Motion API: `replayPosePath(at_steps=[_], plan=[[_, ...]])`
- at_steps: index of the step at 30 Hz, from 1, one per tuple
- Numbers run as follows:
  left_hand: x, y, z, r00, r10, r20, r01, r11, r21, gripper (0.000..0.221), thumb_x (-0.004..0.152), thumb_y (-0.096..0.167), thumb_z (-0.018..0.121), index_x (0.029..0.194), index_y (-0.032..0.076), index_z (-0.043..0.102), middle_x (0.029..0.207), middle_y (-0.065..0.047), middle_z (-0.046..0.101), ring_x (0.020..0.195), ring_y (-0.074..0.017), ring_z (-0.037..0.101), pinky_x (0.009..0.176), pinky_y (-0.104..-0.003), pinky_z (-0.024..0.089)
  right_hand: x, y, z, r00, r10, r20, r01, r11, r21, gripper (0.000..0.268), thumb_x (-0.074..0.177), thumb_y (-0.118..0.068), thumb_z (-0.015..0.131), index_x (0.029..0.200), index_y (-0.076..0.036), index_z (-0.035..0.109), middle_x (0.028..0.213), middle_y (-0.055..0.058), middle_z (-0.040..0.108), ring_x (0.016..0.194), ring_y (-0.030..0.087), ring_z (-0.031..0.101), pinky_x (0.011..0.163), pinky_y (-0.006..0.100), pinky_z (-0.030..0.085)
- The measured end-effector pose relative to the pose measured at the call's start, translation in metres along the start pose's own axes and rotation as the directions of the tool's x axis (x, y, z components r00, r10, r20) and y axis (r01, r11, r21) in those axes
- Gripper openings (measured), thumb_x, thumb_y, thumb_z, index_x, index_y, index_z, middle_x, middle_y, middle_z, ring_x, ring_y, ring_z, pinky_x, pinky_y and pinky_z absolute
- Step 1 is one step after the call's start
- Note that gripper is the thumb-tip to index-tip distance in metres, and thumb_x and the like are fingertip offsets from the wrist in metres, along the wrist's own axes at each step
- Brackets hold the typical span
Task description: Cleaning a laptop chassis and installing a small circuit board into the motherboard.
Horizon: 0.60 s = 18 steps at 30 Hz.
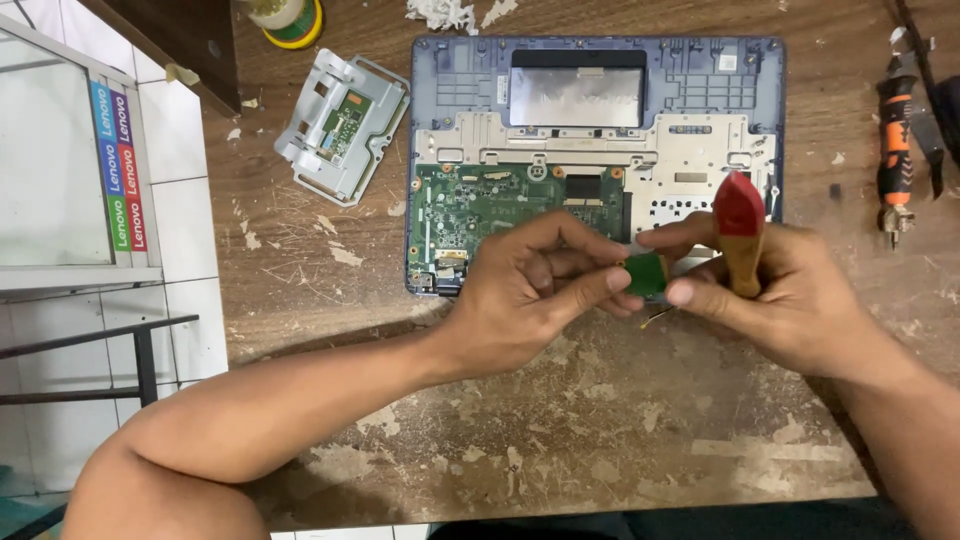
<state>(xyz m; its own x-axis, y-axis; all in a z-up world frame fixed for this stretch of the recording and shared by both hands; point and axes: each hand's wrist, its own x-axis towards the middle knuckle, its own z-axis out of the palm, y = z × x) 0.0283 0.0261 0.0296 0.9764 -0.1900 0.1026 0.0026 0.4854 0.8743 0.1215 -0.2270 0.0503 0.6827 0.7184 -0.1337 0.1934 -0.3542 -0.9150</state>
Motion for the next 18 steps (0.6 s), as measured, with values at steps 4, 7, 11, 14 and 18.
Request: replayPosePath(at_steps=[4, 7, 11, 14, 18], plan=[[0.001, 0.004, 0.001, 1.000, -0.007, -0.007, 0.008, 0.996, 0.084, 0.009, 0.108, -0.001, 0.071, 0.115, 0.000, 0.066, 0.114, -0.026, 0.079, 0.098, -0.0324, 0.085, 0.092, -0.038, 0.077, 0.001, -0.004, 0.007, 1.000, 0.010, 0.005, -0.010, 1.000, 0.018, 0.044, 0.084, -0.026, 0.082, 0.124, -0.010, 0.076, 0.115, 0.008, 0.087, 0.097, 0.022, 0.090, 0.086, 0.035, 0.076], [0.001, 0.007, 0.001, 0.999, -0.034, -0.038, 0.041, 0.974, 0.222, 0.012, 0.104, 0.009, 0.077, 0.112, 0.005, 0.068, 0.106, -0.017, 0.081, 0.092, -0.0276, 0.087, 0.088, -0.035, 0.077, -0.006, 0.011, 0.007, 0.998, -0.022, -0.054, 0.025, 0.998, 0.062, 0.041, 0.080, -0.021, 0.086, 0.117, -0.007, 0.075, 0.120, 0.012, 0.083, 0.110, 0.025, 0.085, 0.092, 0.034, 0.073], [0.000, 0.004, -0.001, 0.998, -0.032, -0.045, 0.044, 0.947, 0.319, 0.010, 0.103, 0.014, 0.077, 0.109, 0.010, 0.071, 0.100, -0.009, 0.079, 0.078, -0.0178, 0.075, 0.071, -0.027, 0.065, -0.010, 0.022, 0.000, 0.998, 0.059, -0.019, -0.059, 0.998, 0.012, 0.047, 0.080, -0.040, 0.083, 0.119, -0.016, 0.081, 0.083, -0.002, 0.071, 0.056, 0.011, 0.060, 0.055, 0.028, 0.052], [0.001, 0.008, 0.000, 0.999, -0.026, -0.043, 0.039, 0.937, 0.347, 0.011, 0.103, 0.017, 0.077, 0.110, 0.011, 0.072, 0.099, -0.007, 0.079, 0.077, -0.0155, 0.074, 0.070, -0.026, 0.064, -0.007, 0.020, -0.002, 0.994, 0.103, 0.022, -0.104, 0.993, 0.055, 0.042, 0.084, -0.035, 0.080, 0.119, -0.012, 0.081, 0.096, 0.004, 0.086, 0.051, 0.013, 0.063, 0.048, 0.030, 0.055], [-0.001, 0.004, -0.002, 0.997, -0.077, -0.023, 0.080, 0.966, 0.248, 0.012, 0.104, 0.013, 0.076, 0.115, 0.010, 0.070, 0.103, -0.009, 0.079, 0.090, -0.0214, 0.084, 0.086, -0.030, 0.074, -0.005, 0.016, -0.002, 0.985, 0.160, 0.070, -0.164, 0.985, 0.054, 0.043, 0.081, -0.034, 0.085, 0.120, -0.014, 0.082, 0.071, 0.001, 0.069, 0.049, 0.016, 0.058, 0.050, 0.033, 0.052]])
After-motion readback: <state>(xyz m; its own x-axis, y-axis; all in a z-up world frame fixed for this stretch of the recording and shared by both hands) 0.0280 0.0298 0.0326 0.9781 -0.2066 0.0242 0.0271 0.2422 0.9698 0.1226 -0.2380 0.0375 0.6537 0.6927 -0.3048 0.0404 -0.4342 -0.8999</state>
